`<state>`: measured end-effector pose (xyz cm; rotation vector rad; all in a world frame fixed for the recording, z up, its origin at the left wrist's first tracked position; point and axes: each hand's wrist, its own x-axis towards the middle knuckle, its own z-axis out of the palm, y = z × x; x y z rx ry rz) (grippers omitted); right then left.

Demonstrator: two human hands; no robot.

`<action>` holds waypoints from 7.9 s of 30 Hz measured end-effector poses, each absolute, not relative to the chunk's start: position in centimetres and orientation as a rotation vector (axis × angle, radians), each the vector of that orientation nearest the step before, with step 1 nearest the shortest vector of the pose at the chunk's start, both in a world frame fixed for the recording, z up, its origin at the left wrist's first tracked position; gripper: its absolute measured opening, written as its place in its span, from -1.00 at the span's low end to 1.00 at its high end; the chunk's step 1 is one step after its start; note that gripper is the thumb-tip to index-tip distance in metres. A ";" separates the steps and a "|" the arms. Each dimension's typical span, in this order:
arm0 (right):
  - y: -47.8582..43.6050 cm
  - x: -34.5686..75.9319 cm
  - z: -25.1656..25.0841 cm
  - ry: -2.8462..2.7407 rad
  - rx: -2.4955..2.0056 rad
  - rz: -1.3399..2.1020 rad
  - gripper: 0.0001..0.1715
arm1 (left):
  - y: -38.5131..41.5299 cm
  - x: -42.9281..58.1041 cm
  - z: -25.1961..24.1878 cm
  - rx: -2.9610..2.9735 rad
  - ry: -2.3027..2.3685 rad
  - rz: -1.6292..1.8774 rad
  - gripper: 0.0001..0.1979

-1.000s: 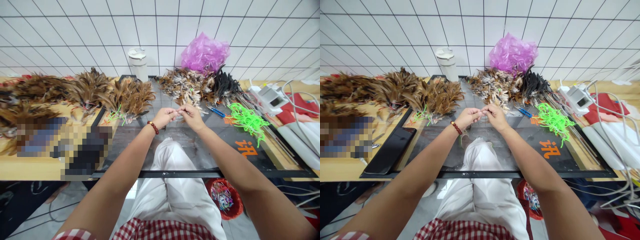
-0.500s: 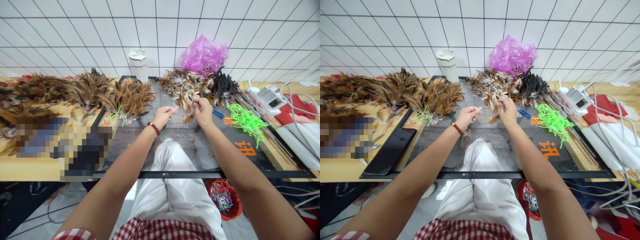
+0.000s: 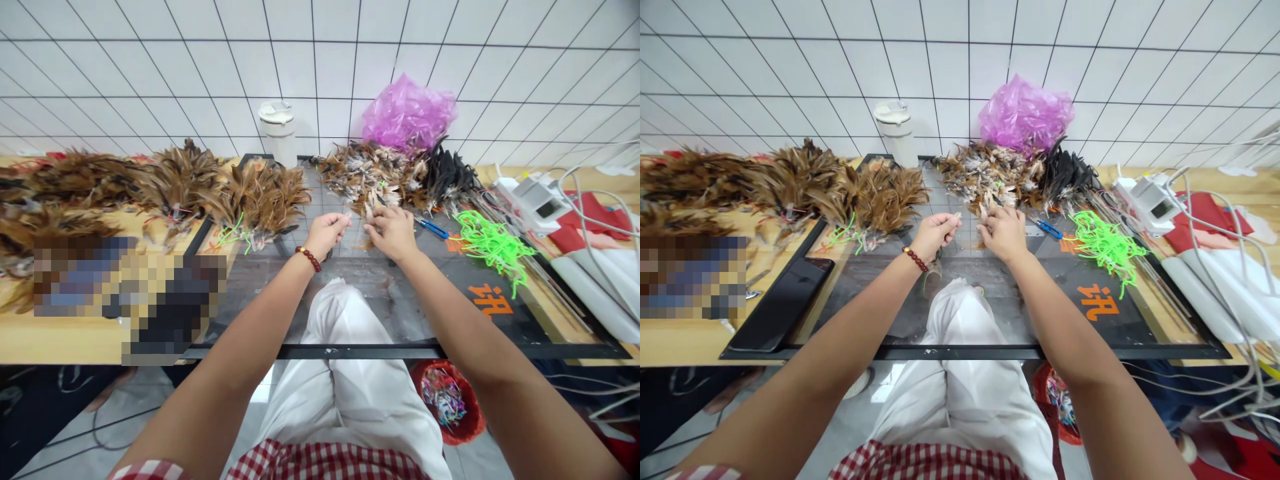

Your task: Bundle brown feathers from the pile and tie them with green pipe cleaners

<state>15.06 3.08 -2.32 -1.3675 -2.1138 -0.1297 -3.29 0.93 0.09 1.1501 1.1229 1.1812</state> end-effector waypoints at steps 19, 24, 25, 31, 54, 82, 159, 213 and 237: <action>1.2 11.6 -1.5 -1.429 -1.001 0.627 -0.78 | 1.1 -2.3 -0.1 0.790 0.907 1.375 -0.84; 0.9 11.2 -1.6 -1.470 -0.968 0.837 -0.68 | 0.7 -2.1 0.2 0.777 0.741 1.307 -0.80; 0.9 11.2 -1.6 -1.479 -0.944 0.876 -0.66 | 0.7 -2.1 0.2 0.767 0.718 1.295 -0.79; 1.5 11.5 -2.0 -1.454 -0.847 1.039 -0.54 | 0.6 -2.6 0.1 0.829 0.660 1.199 -0.74; 1.2 11.9 -1.5 -1.571 -0.969 0.665 -0.79 | -0.1 -1.8 0.0 1.272 1.048 1.172 -0.70; 2.9 13.2 -2.2 -1.472 -1.025 0.885 -0.69 | 1.2 -2.4 -0.4 0.912 1.044 1.403 -0.76; 0.7 13.7 0.5 -2.079 -0.909 0.375 -0.88 | 0.2 -2.1 -0.1 1.069 0.950 1.152 -0.74; 1.7 13.8 -0.3 -1.609 -0.956 0.942 -0.73 | -0.2 -1.6 -0.1 1.133 0.822 1.130 -0.75; 2.4 15.7 0.2 -1.768 -1.042 0.609 -0.78 | 0.4 -2.1 -0.8 1.196 0.934 1.166 -0.79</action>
